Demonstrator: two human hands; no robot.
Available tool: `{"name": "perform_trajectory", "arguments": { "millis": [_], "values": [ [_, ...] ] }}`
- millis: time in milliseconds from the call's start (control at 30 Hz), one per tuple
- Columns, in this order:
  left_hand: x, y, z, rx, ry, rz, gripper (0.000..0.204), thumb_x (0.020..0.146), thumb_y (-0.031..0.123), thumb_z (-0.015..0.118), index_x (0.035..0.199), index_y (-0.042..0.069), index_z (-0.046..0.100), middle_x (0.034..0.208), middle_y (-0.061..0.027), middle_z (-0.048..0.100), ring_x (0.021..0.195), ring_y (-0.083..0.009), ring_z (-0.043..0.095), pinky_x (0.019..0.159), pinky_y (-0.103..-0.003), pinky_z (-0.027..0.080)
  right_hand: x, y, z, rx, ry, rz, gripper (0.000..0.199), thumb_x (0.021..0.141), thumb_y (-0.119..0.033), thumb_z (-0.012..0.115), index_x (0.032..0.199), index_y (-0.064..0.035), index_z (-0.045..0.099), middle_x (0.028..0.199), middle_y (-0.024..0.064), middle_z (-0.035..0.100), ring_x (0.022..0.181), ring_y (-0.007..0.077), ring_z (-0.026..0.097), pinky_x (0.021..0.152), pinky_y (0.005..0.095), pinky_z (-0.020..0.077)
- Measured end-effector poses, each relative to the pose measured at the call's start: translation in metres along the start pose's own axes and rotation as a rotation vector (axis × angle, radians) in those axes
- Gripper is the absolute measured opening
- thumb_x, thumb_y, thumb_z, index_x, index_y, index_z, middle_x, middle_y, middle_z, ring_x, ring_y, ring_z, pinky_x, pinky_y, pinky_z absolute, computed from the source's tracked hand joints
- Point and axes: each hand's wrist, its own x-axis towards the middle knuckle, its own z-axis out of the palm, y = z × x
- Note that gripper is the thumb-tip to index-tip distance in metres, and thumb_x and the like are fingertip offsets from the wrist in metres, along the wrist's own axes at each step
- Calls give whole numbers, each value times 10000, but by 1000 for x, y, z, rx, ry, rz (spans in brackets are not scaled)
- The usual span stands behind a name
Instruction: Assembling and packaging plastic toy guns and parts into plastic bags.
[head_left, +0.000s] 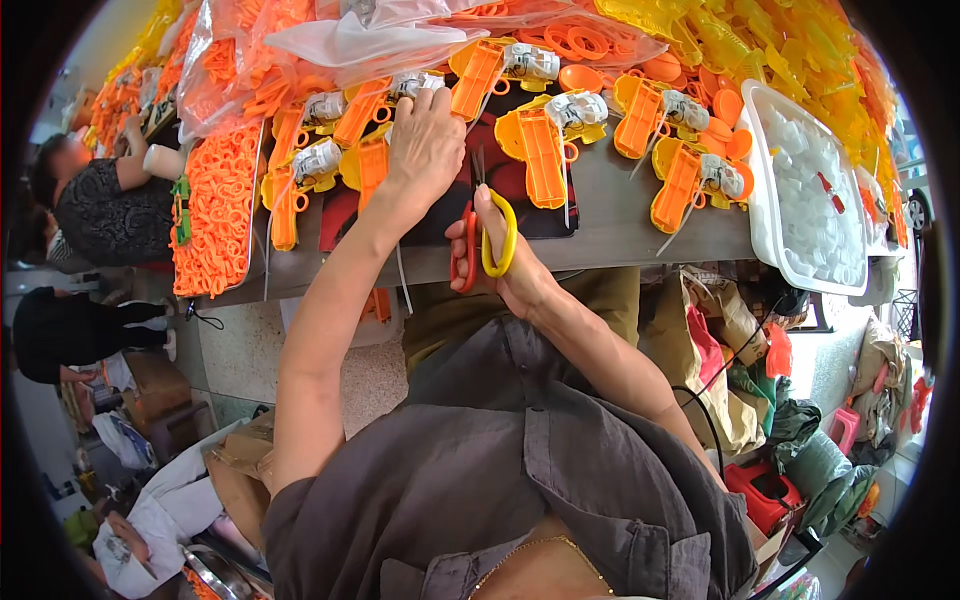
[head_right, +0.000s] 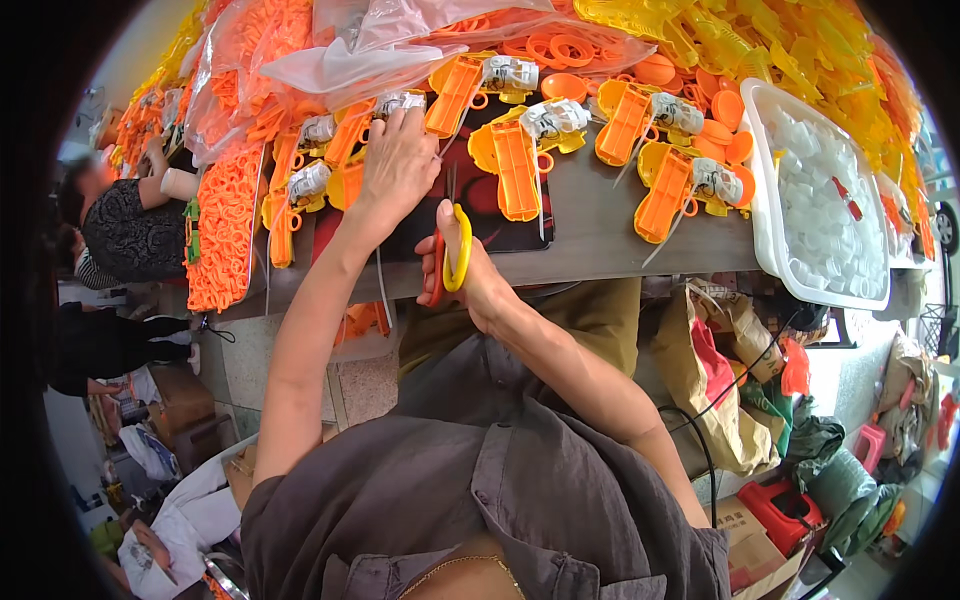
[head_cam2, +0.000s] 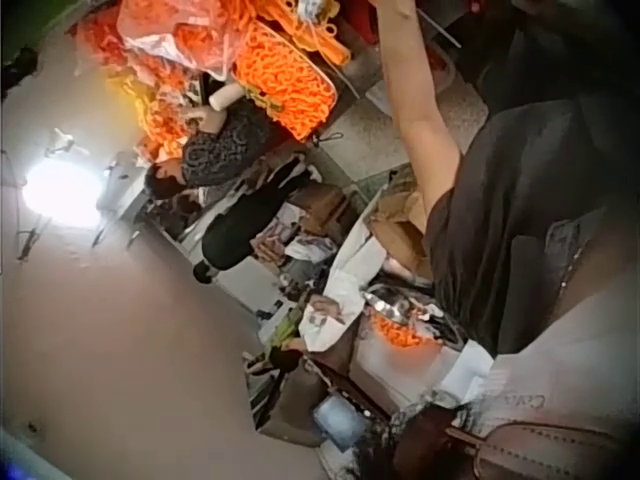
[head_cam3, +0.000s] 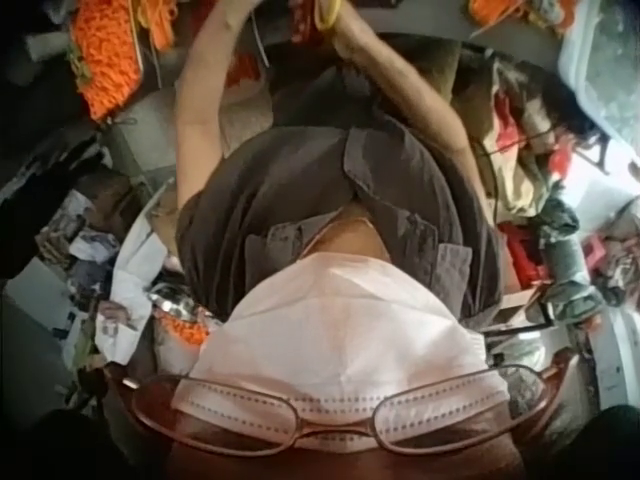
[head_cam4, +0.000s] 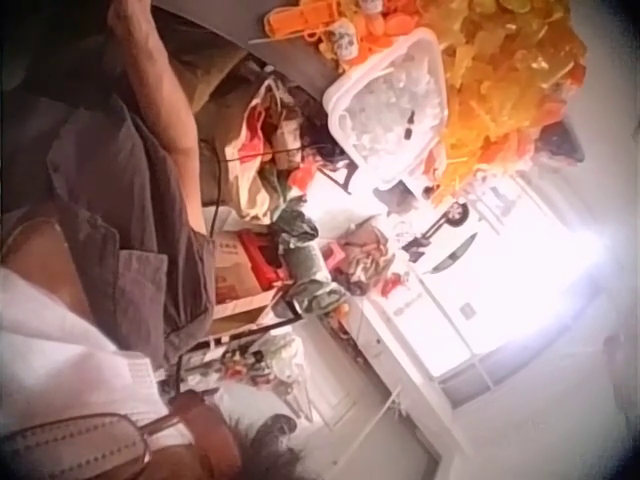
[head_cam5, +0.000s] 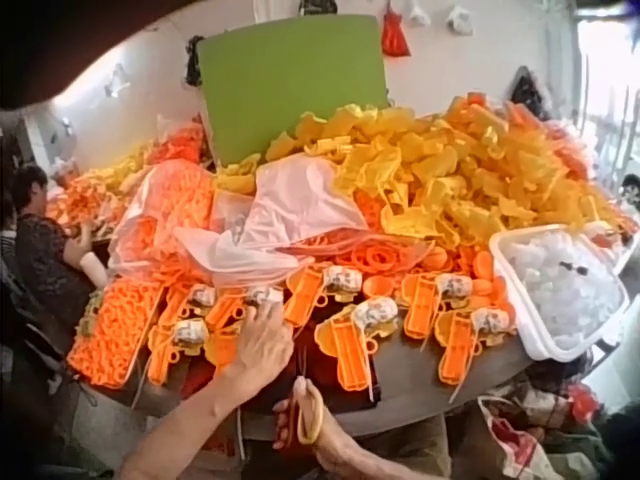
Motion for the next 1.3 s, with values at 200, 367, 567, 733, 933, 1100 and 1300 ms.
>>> {"name": "perform_trajectory", "arguments": {
  "millis": [200,367,567,733,933,1100,1300],
  "values": [
    [-3,-6,5,-60,33,-32,119,719,162,721,793,69,715,931,-80,514,985,-238,513,802,-397,369,9,-3,3,-45,-4,-30,767,887,-750,418,983,0,547,771,63,534,618,162,573,628,348,563],
    [-6,-13,-3,-274,-59,-169,148,709,216,734,806,104,725,933,-64,498,992,-230,506,817,-394,359,13,-4,3,-91,10,-29,775,891,-751,404,989,5,543,757,64,523,620,158,567,643,365,574],
    [-3,-7,2,-117,-13,-47,148,713,224,738,794,101,724,934,-61,493,975,-235,494,806,-387,351,8,-1,-2,-54,3,-54,773,890,-752,407,982,4,541,754,67,521,609,163,561,640,366,574],
    [-3,-10,1,-180,-23,-68,150,705,216,744,796,98,724,938,-67,490,984,-235,490,810,-388,348,10,-4,1,-78,11,-50,779,884,-755,415,978,9,539,751,67,518,605,160,558,633,364,574],
    [-4,-7,2,-222,51,-79,145,704,213,748,784,94,721,953,-65,486,975,-232,485,808,-385,344,11,5,-3,-70,7,-97,785,871,-762,434,968,10,536,744,66,510,597,156,556,603,355,571],
    [1,-2,4,-118,-30,-32,138,693,205,747,751,86,709,932,-67,482,954,-239,483,790,-389,336,9,5,-6,-53,33,-123,785,868,-764,437,961,10,537,733,65,513,586,158,558,600,353,571],
    [0,-10,8,-184,-27,-94,134,663,207,749,730,95,721,931,-73,501,991,-243,500,806,-392,337,14,-1,-3,-123,48,-90,807,858,-784,422,952,9,538,706,63,515,557,160,562,563,340,561]
  ]
}}
